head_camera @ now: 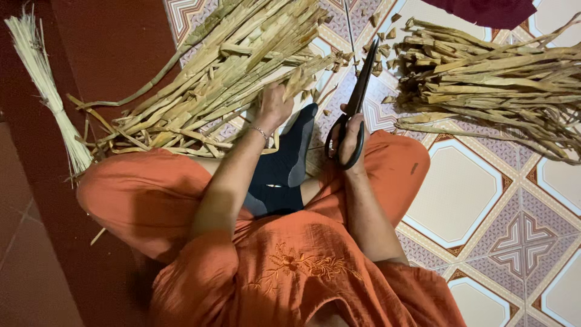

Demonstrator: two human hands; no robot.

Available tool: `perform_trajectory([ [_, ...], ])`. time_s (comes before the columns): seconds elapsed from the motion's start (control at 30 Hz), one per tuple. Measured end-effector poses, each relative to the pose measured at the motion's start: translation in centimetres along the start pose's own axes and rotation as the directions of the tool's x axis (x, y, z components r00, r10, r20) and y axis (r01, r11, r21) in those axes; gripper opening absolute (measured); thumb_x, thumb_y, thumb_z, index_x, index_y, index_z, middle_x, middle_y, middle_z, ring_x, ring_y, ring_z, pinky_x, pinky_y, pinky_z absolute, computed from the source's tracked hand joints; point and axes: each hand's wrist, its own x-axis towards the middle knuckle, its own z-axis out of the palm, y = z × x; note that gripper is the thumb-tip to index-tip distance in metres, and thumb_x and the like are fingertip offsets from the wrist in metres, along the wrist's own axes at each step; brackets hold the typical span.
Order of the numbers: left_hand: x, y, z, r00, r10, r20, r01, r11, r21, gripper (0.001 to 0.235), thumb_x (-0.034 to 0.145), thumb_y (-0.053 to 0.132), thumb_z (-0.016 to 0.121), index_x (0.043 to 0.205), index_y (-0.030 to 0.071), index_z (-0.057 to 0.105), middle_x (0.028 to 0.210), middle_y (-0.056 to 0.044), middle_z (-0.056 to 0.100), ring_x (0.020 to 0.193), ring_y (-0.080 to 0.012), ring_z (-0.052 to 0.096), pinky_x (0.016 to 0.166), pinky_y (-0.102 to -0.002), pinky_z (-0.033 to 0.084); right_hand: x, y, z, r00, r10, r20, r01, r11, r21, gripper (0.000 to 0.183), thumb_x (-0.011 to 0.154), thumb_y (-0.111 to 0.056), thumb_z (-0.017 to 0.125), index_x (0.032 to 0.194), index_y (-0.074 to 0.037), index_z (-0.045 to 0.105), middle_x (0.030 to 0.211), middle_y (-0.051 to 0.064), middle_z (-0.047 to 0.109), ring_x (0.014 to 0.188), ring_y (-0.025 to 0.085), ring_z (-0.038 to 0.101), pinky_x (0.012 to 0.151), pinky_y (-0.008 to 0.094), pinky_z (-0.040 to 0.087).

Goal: The person sits cross-legged on a tiled floor and uses scissors to cut dried plant stalks into shorter pieces. They repeatedly pick up stalks, align them, cut them, and place the cut pieces into a growing pile on the floor.

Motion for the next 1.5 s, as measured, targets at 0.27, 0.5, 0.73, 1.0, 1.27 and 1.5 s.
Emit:
perform_trajectory([
  [0.27,-1.8,4.8,-6.4,0.996,-0.089,-0.01,0.052,0.665,-0.745,0.021,0.094,0.019,0.072,0.103,0.0,0.07,0.097,-0.007,0.076,0.086,-0.0132,0.068,0.079,-0.029,0.057,-1.2,0.4,1.0,0.97,0.0,0.242,0.016,0.998,-0.066,0.075,0.107,-0.06,0.038,0.15,0.0,0.046,0.08,-0.002,0.054,0.056,0.007,0.044,0.049,0.023,0.037],
  [0.5,-3.8,7.3,-7.8,0.998,-0.039,-0.039,-0.009,0.588,-0.809,0.024,0.096,0.016,0.072,0.111,-0.001,0.07,0.102,-0.004,0.075,0.088,-0.0078,0.065,0.08,-0.025,0.056,-1.7,1.0,1.0,0.946,-0.098,0.309,0.18,0.951,-0.251,0.07,0.109,-0.054,0.036,0.152,0.0,0.045,0.081,-0.002,0.057,0.063,0.006,0.048,0.056,0.022,0.041],
  [0.73,-4.4,8.3,-7.7,0.997,0.036,-0.073,-0.081,0.536,-0.84,0.025,0.098,0.013,0.07,0.117,-0.003,0.07,0.106,-0.003,0.074,0.092,-0.0073,0.063,0.084,-0.025,0.055,-2.2,-0.7,1.5,0.959,-0.13,0.251,0.219,0.903,-0.369,0.055,0.109,-0.041,0.042,0.139,0.002,0.055,0.066,-0.001,0.052,0.057,0.009,0.051,0.052,0.026,0.043],
  [1.0,-4.3,8.5,-7.9,0.997,-0.009,0.072,0.059,0.673,-0.737,0.018,0.099,0.018,0.068,0.099,0.0,0.071,0.089,-0.006,0.074,0.076,-0.0105,0.068,0.069,-0.027,0.059,-2.5,-1.1,2.1,0.97,-0.18,0.16,0.231,0.888,-0.397,0.046,0.111,-0.035,0.038,0.118,0.002,0.064,0.058,-0.001,0.053,0.05,0.009,0.053,0.047,0.028,0.041],
  [1.27,-1.5,5.1,-9.9,0.978,-0.138,-0.158,-0.008,0.727,-0.686,0.021,0.099,0.017,0.063,0.113,0.001,0.064,0.096,-0.011,0.074,0.081,-0.0188,0.071,0.073,-0.035,0.061,0.1,0.9,0.0,0.993,-0.101,0.058,0.102,0.995,-0.022,0.066,0.11,-0.055,0.031,0.136,0.002,0.053,0.063,0.002,0.051,0.05,0.01,0.044,0.048,0.026,0.036],
  [1.5,2.3,2.5,-4.5,0.974,0.113,-0.197,-0.154,0.966,-0.208,0.042,0.073,0.002,0.071,0.115,0.001,0.068,0.112,-0.023,0.07,0.097,-0.0334,0.069,0.084,-0.043,0.059,1.2,2.7,-0.2,0.998,0.012,0.059,-0.014,0.999,0.031,0.077,0.106,-0.065,0.031,0.139,0.002,0.053,0.066,0.003,0.054,0.052,0.01,0.046,0.05,0.025,0.036],
])
